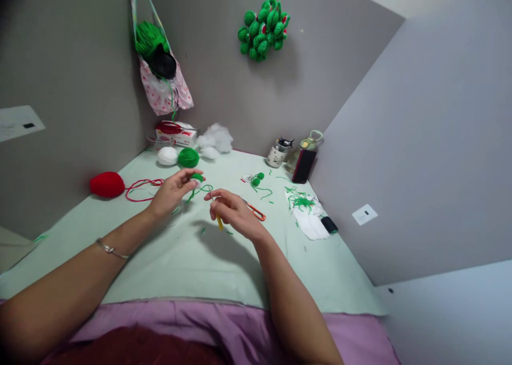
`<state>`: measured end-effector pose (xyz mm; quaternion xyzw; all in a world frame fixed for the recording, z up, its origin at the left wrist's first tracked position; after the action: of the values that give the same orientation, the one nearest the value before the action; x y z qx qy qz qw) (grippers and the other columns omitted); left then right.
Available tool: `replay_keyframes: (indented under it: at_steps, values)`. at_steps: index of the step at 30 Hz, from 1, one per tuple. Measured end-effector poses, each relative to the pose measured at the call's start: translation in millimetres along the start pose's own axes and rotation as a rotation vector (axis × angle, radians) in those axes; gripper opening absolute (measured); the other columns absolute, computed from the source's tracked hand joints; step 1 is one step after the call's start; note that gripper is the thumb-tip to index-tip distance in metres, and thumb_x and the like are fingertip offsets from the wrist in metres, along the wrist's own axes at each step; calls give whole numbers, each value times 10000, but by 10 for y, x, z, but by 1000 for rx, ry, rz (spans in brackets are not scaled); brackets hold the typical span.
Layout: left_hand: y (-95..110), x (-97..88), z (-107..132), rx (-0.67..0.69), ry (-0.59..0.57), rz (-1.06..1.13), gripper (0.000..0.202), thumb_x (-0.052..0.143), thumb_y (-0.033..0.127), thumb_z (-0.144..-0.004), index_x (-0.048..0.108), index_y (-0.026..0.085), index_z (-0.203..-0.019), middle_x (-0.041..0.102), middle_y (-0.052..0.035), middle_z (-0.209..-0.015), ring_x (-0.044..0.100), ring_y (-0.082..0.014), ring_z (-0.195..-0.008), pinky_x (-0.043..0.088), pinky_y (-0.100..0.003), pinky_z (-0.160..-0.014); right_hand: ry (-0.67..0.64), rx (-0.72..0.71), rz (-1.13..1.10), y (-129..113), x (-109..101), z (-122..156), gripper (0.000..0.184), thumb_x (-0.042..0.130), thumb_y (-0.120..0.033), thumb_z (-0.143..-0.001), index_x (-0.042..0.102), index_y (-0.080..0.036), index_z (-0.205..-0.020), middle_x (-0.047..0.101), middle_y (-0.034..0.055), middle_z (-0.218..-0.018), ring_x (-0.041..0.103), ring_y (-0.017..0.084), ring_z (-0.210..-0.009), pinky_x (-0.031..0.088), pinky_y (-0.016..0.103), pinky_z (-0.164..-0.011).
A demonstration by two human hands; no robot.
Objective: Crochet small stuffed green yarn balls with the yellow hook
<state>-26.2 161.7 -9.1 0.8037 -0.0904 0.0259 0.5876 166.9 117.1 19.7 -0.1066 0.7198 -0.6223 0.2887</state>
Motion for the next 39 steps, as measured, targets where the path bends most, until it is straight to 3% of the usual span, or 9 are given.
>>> replay_keyframes:
  at_steps: [3, 7, 13, 21, 29, 35, 39]
  values:
    - [-34, 66, 54, -42, -32, -1, 386, 758, 350, -809, 688, 166, -1141, 735, -72, -1074, 719, -199, -884, 519, -348, -874, 138, 21, -75, 19, 8, -17, 339, 580, -507, -954, 679, -184, -983, 531, -65, -567, 342, 75, -474, 258, 235, -487]
    - [-55, 160, 117, -88, -68, 4, 430, 744, 364, -814, 697, 165, -1193, 730, -61, -1023, 736, -190, -791, 554, -351, -816, 274, 26, 16, 38, 5, -33, 362, 571, -494, -952, 730, -170, -936, 447, -84, -461, 299, 77, -442, 240, 247, -491]
    - [-51, 262, 168, -122, -97, 5, 442, 751, 367, -794, 718, 150, -1178, 747, -48, -864, 723, -207, -797, 571, -361, -816, 244, 52, 117, 119, 57, -76, 345, 548, -440, -946, 744, -158, -920, 459, -73, -485, 363, 87, -475, 262, 249, -516]
    - [-79, 278, 196, -121, -96, -26, 490, 756, 389, -792, 716, 143, -1214, 748, -53, -881, 668, -181, -762, 520, -329, -773, 229, 95, 144, 177, 37, -83, 329, 589, -441, -921, 743, -155, -866, 468, -79, -472, 337, 82, -463, 241, 253, -494]
    - [-95, 264, 191, -117, -66, -39, 450, 780, 407, -786, 733, 156, -1156, 752, -88, -1052, 672, -190, -835, 507, -326, -797, 160, 131, -51, 267, 28, -127, 302, 569, -420, -878, 723, -160, -860, 378, -98, -423, 274, 84, -429, 223, 251, -483]
    - [-97, 281, 172, -123, -62, -4, 395, 781, 408, -769, 732, 162, -1074, 742, -38, -811, 688, -207, -788, 538, -348, -808, 178, 99, -73, 221, 66, -156, 350, 509, -463, -884, 694, -166, -872, 314, -102, -434, 251, 100, -438, 259, 255, -494]
    - [-88, 306, 165, -137, -69, 37, 373, 776, 424, -756, 736, 159, -1015, 701, -13, -719, 681, -204, -748, 572, -358, -797, 277, 32, 68, 147, 154, -124, 350, 486, -487, -925, 646, -192, -828, 383, -68, -504, 303, 117, -495, 254, 269, -543]
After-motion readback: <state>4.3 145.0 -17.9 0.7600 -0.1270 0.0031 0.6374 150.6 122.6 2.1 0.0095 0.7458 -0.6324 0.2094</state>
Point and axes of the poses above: each hand's wrist, its own z-axis away from the middle knuckle, its own x-axis out of the palm, y = z × x, the point moved 3 cm from there along -z, towards the middle knuckle
